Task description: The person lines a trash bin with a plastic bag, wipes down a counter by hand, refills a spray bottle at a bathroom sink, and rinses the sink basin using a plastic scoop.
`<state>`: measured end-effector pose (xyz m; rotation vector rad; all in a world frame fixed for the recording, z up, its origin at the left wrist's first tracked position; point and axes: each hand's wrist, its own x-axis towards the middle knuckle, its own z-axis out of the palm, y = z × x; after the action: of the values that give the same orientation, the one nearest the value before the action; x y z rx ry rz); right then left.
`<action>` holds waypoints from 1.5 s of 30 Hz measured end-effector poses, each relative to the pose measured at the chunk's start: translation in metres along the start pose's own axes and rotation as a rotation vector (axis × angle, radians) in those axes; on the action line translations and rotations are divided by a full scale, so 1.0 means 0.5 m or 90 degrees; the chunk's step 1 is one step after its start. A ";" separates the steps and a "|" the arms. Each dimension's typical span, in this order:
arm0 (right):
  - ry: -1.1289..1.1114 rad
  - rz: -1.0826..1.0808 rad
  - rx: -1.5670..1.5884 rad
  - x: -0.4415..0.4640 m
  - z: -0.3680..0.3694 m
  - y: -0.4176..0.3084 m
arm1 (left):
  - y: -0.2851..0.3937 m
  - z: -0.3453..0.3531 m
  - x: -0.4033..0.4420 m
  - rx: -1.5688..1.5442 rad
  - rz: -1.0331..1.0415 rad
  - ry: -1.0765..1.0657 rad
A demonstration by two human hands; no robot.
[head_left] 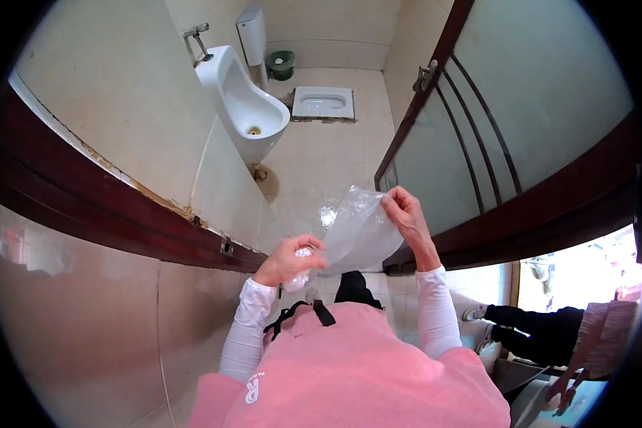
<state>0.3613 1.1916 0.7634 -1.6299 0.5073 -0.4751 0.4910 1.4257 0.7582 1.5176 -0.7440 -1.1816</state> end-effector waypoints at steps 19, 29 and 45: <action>-0.101 0.158 -0.045 -0.110 0.105 0.044 | -0.043 0.049 0.027 -0.303 -0.004 0.102; -0.042 0.211 0.154 -0.103 0.159 0.068 | -0.073 0.044 0.011 -0.291 -0.026 0.235; -0.051 0.138 -0.046 -0.112 0.192 0.111 | -0.110 0.060 0.032 -0.220 -0.015 0.196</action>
<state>0.3680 1.2962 0.6964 -1.6333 0.6394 -0.2316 0.4617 1.4167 0.7013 1.3745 -0.2983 -1.0018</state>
